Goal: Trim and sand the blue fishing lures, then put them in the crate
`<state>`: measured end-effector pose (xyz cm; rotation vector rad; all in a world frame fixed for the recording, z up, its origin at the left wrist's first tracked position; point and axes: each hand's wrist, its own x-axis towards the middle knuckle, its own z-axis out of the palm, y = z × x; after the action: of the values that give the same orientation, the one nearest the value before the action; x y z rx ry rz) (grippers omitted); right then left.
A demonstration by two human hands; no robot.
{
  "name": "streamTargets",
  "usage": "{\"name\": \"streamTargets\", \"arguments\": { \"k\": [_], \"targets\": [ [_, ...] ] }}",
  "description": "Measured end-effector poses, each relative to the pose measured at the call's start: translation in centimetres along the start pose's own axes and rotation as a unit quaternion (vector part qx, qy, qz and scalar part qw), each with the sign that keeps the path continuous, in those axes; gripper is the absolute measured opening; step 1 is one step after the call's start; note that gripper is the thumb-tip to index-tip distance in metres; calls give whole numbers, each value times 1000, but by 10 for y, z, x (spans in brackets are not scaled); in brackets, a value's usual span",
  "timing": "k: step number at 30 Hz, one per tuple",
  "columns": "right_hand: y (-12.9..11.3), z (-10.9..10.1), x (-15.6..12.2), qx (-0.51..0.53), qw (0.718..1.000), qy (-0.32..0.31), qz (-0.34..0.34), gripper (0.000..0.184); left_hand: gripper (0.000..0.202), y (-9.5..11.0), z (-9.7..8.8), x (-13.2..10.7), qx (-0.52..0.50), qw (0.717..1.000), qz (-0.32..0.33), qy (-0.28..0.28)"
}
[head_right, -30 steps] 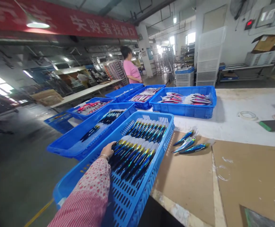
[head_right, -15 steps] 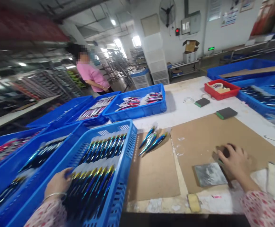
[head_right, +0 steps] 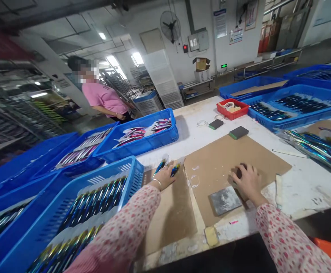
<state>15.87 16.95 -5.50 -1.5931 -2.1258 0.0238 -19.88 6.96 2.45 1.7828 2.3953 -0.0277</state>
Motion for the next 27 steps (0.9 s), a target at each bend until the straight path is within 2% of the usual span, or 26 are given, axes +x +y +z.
{"name": "streamTargets", "arguments": {
  "k": [3,6,9,12,15,17,21,25,27],
  "targets": [
    [-3,-1,-1,12,1000,0,4,29,41,10,22,14,-7,999,-44,21],
    [-5,1,-1,24,1000,1,5,27,32,15,27,10,-34,996,-49,64],
    [-7,2,-2,30,999,7,8,26,34,27,22,-7,-74,992,-5,100],
    [-10,0,-2,31,999,8,12,24,37,49,12,-32,-150,979,57,129],
    [-13,-3,-1,32,999,-5,14,23,33,73,0,-56,-326,925,104,166],
    [-14,-5,-1,33,999,-10,16,23,30,87,-8,-69,-393,897,106,171],
    [-16,-7,0,33,999,-20,23,25,32,103,-14,-81,-419,888,99,164],
    [-16,-10,2,40,998,-42,26,28,33,108,-9,-87,-401,894,111,163],
    [-16,-11,2,41,998,-47,27,28,36,110,-7,-92,-430,882,103,164]
  ]
}}
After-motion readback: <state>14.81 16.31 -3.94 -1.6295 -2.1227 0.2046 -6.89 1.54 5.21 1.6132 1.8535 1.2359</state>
